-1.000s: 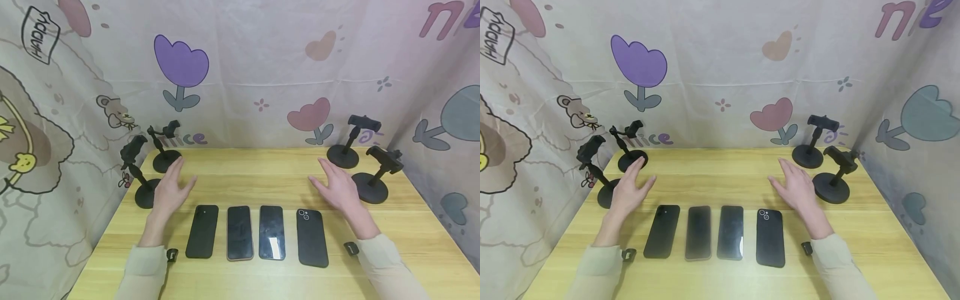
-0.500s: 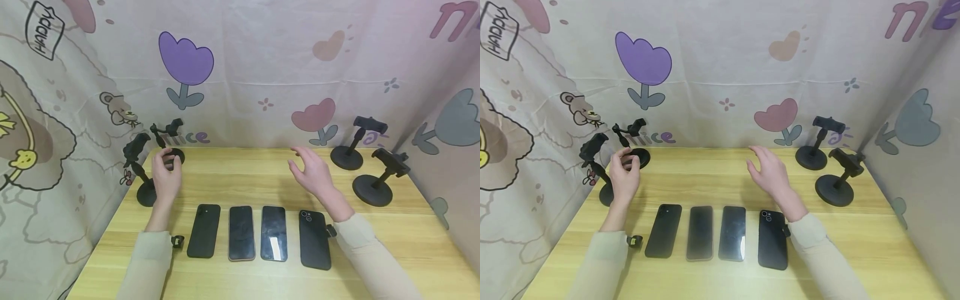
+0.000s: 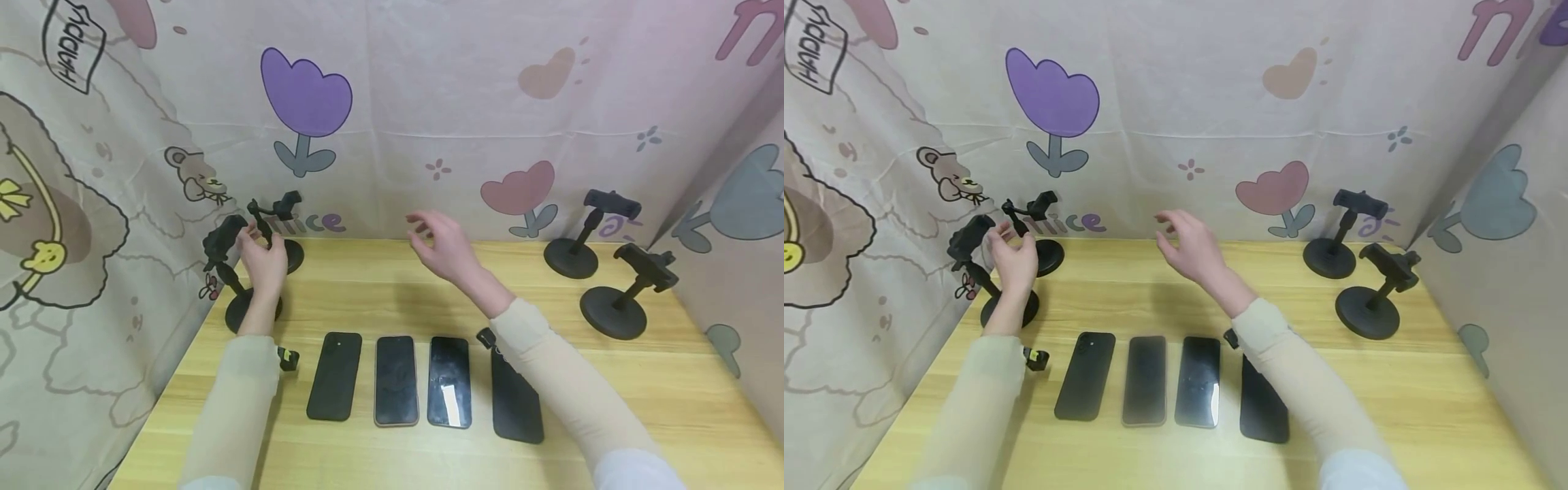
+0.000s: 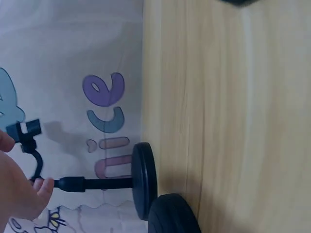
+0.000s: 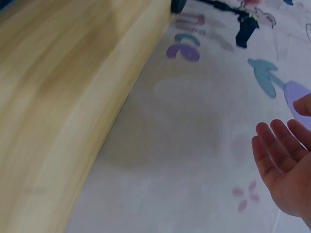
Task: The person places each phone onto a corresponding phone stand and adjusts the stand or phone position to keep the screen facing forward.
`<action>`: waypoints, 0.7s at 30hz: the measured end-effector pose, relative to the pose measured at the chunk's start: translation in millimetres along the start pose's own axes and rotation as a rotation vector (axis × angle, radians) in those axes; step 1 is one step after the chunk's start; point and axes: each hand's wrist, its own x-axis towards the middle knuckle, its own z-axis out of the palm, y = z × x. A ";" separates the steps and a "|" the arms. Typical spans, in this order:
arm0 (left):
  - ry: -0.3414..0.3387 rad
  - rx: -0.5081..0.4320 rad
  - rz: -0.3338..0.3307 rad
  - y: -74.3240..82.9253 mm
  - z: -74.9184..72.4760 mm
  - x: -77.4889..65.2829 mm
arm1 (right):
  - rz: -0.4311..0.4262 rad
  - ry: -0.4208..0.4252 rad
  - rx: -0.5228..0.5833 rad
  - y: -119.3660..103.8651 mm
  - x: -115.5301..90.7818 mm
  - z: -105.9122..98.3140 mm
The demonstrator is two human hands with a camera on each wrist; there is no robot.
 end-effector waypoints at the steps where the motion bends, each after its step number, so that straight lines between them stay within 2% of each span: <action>1: -0.001 0.018 -0.035 -0.8 0.6 4.5 | 0.014 -0.020 0.031 -2.5 7.3 4.8; 4: -0.020 0.065 -0.112 -3.8 2.7 17.9 | 0.083 -0.079 0.111 -10.6 27.6 18.3; 6: -0.046 0.063 -0.138 -5.1 4.5 26.2 | 0.133 -0.112 0.148 -15.2 40.1 26.7; 10: -0.060 0.053 -0.129 -8.0 8.6 42.3 | 0.212 -0.165 0.197 -22.4 62.0 42.0; 16: 0.007 0.168 -0.097 -8.9 12.3 57.8 | 0.278 -0.215 0.187 -28.2 89.8 65.7; 21: 0.014 0.197 -0.138 -7.3 13.9 64.7 | 0.304 -0.226 0.174 -29.8 106.2 81.2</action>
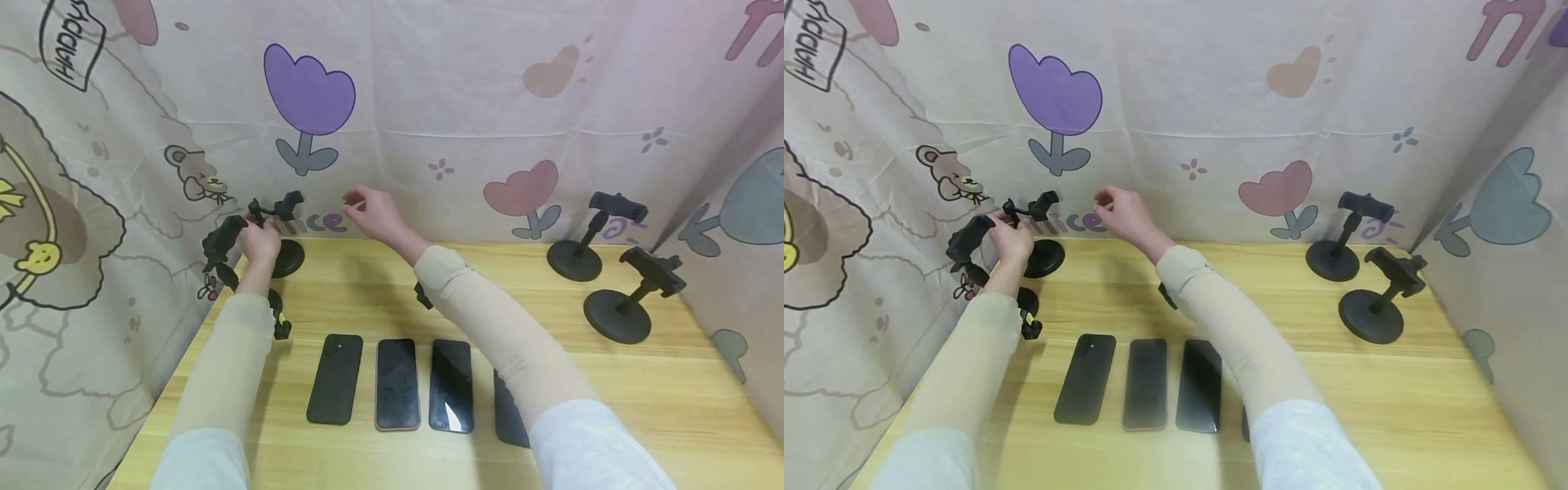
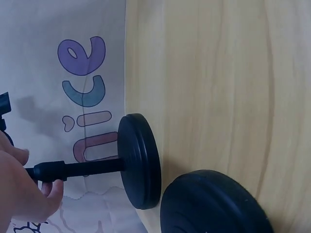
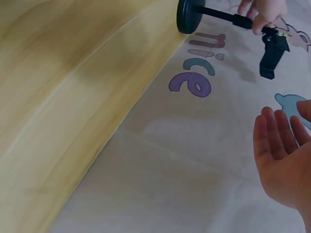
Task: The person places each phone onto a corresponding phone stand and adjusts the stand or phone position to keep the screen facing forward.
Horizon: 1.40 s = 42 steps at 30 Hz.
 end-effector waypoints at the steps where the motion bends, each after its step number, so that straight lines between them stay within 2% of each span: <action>1: 0.000 0.002 -0.008 0.6 0.8 1.0 | 0.005 -0.002 -0.002 -0.3 2.9 1.9; 5: 0.017 -0.003 0.002 3.5 3.2 1.1 | 0.032 -0.024 -0.014 -2.7 12.3 8.4; 8: 0.017 -0.016 0.040 6.1 5.2 -1.4 | 0.056 -0.044 -0.015 -6.2 17.0 11.4; 16: -0.059 -0.080 0.105 12.1 18.1 -11.5 | 0.056 -0.080 -0.033 -11.8 20.8 15.7; 21: -0.087 -0.103 0.175 15.3 28.5 -20.4 | 0.072 -0.073 -0.009 -5.2 17.3 17.1; 27: -0.140 -0.097 0.182 19.5 35.8 -30.8 | 0.081 -0.058 0.024 7.3 10.3 19.3; 31: -0.166 -0.098 0.180 19.3 39.7 -35.1 | 0.068 -0.047 0.091 13.1 4.5 20.5; 36: -0.181 -0.092 0.209 17.6 46.9 -38.8 | 0.036 -0.043 0.161 20.3 -1.6 21.3; 42: -0.226 -0.154 0.247 20.4 56.6 -42.5 | 0.008 -0.016 0.209 29.4 -9.6 15.5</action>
